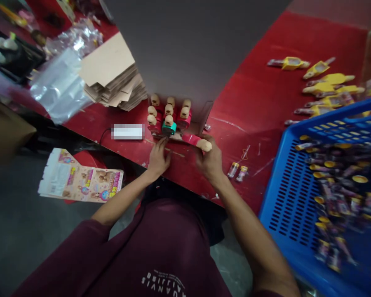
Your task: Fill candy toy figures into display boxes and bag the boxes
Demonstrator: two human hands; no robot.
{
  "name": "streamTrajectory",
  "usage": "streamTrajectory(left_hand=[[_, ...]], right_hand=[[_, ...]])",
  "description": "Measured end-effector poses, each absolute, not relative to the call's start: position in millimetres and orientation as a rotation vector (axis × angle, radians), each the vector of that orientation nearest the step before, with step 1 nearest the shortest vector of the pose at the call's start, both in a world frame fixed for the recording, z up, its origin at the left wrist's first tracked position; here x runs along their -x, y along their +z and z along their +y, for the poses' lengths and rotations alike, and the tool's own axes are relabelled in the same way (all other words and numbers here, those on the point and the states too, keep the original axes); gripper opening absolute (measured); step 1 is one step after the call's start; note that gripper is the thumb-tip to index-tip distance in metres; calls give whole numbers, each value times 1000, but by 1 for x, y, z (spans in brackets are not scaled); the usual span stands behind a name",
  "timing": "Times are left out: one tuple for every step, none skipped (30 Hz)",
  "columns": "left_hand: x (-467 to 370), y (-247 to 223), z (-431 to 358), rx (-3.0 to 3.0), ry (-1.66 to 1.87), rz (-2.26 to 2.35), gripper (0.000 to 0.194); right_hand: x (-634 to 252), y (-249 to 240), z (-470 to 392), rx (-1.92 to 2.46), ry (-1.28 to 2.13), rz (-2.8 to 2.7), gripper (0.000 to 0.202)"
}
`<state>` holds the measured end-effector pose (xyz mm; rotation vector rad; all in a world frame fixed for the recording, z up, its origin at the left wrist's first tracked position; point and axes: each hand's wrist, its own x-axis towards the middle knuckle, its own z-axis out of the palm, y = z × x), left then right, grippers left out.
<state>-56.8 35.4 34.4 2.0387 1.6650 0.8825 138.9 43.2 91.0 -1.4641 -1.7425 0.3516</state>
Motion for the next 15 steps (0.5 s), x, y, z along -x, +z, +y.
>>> streamTrajectory(left_hand=[[58, 27, 40, -2062, 807, 1692, 44], [60, 20, 44, -2079, 739, 1719, 46], [60, 15, 46, -2092, 683, 1742, 47], [61, 11, 48, -2106, 637, 1758, 48], [61, 8, 49, -2121, 598, 1769, 49], [61, 5, 49, -2137, 563, 1775, 50], [61, 3, 49, -2153, 532, 1781, 50], [61, 2, 49, -2164, 506, 1785, 51], [61, 1, 49, -2170, 486, 1788, 51], [61, -1, 49, -2170, 475, 1789, 51], [61, -2, 49, -2166, 473, 1785, 51], [61, -3, 49, -2159, 476, 1775, 50], [61, -3, 49, -2148, 485, 1761, 50], [62, -4, 49, -2132, 499, 1747, 50], [62, -5, 49, -2113, 516, 1737, 50]], right_hand=[[-137, 86, 50, 1457, 343, -1776, 22], [-135, 82, 55, 1452, 342, -1809, 22], [-135, 80, 58, 1455, 346, -1841, 23], [-135, 79, 60, 1462, 352, -1875, 23], [-135, 79, 61, 1471, 358, -1909, 24], [-137, 81, 62, 1480, 367, -1947, 25], [-138, 84, 63, 1493, 378, -1986, 25], [-140, 87, 64, 1510, 391, -2026, 26], [-141, 90, 66, 1529, 403, -2060, 27], [-142, 94, 69, 1550, 418, -2086, 27], [-143, 98, 73, 1572, 437, -2103, 27], [-143, 101, 78, 1591, 461, -2110, 27], [-142, 103, 83, 1602, 491, -2112, 27], [-141, 105, 89, 1605, 523, -2111, 26], [-139, 106, 95, 1601, 556, -2111, 27]])
